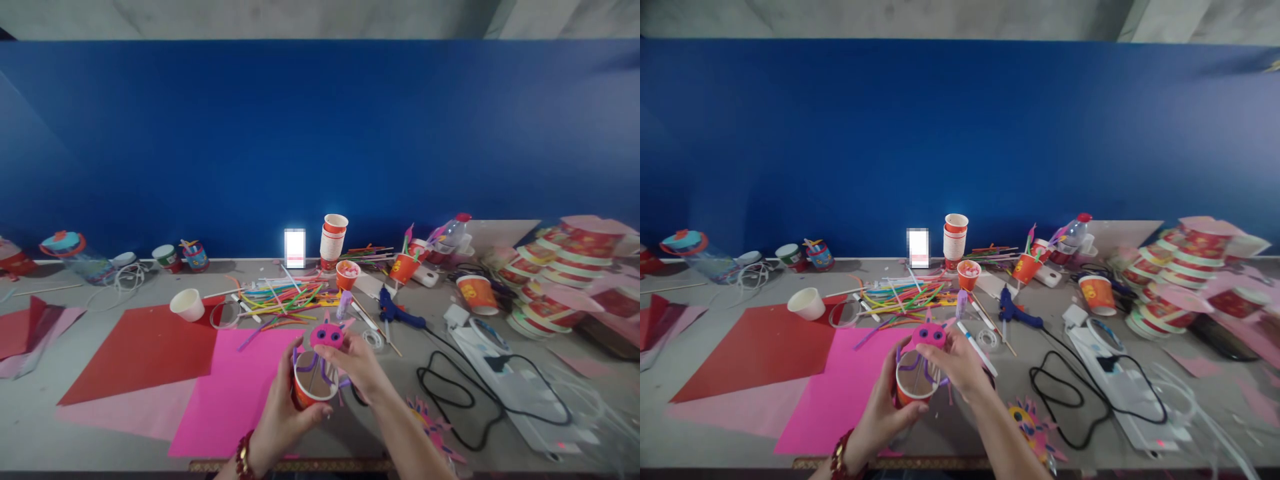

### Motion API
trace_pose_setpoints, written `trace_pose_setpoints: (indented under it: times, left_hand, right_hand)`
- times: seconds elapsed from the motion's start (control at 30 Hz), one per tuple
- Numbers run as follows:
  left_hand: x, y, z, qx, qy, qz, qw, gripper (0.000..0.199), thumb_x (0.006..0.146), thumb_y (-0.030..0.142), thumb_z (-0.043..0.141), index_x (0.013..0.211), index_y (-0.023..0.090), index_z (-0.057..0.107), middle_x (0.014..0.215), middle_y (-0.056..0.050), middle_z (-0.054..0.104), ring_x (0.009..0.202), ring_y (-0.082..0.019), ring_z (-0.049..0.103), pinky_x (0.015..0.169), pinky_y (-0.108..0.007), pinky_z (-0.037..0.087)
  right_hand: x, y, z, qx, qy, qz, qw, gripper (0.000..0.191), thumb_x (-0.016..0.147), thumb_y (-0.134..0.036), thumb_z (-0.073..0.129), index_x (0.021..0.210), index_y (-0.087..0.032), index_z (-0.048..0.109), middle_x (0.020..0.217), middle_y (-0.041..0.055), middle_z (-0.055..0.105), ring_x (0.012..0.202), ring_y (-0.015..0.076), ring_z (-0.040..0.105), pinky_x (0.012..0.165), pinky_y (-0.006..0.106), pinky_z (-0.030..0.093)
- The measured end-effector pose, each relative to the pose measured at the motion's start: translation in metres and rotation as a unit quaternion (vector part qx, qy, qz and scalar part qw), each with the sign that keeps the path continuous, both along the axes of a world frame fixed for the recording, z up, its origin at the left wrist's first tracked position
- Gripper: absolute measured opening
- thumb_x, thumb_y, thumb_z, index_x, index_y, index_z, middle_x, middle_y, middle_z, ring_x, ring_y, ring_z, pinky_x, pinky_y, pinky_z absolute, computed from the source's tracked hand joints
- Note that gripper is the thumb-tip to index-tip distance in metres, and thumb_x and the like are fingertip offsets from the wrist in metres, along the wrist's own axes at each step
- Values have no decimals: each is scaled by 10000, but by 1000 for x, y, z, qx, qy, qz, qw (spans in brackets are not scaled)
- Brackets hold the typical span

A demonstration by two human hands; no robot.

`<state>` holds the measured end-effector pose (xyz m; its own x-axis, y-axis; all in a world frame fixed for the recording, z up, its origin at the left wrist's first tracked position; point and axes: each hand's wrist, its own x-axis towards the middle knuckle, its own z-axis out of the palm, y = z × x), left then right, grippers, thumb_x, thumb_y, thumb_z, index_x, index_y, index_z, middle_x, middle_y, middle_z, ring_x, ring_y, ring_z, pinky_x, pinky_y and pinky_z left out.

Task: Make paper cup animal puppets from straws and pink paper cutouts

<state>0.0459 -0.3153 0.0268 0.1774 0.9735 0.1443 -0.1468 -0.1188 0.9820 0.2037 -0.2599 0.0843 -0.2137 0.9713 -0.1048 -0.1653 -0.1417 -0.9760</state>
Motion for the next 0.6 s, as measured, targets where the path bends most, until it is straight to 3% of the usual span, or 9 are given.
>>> trace_pose_setpoints:
  times: [0.13, 0.27, 0.43, 0.6]
  left_hand:
    - [-1, 1, 0, 21, 23, 4, 1000, 1033, 730, 451, 813, 1509, 270, 159, 1371, -135, 543, 1291, -331, 529, 1050, -439, 467]
    - [-6, 2, 0, 82, 86, 26, 993, 996, 738, 431, 811, 1495, 276, 183, 1320, -135, 583, 1243, -333, 574, 1001, -450, 508]
    - [-21, 8, -2, 230, 193, 68, 951, 907, 802, 320, 761, 1510, 292, 194, 1407, -165, 501, 1275, -342, 533, 1016, -520, 478]
    - [-30, 18, 4, 345, 215, 66, 911, 829, 806, 256, 750, 1490, 235, 284, 1359, -181, 514, 1316, -347, 453, 1065, -563, 411]
  right_hand:
    - [0, 0, 1, 16, 17, -11, 1000, 347, 663, -436, 863, 847, -178, 721, 785, 37, 742, 716, 194, 663, 717, 305, 514]
    - [2, -3, 6, 86, 15, 33, 996, 287, 707, -422, 835, 807, -186, 705, 797, 40, 711, 726, 194, 647, 668, 285, 505]
    - [11, -13, 21, 258, 12, 118, 959, 181, 801, -348, 778, 903, -220, 703, 1005, 79, 698, 979, 241, 651, 881, 365, 494]
    - [15, -19, 32, 372, -6, 171, 912, 276, 869, -494, 670, 955, -236, 716, 1014, 88, 718, 967, 261, 673, 976, 432, 445]
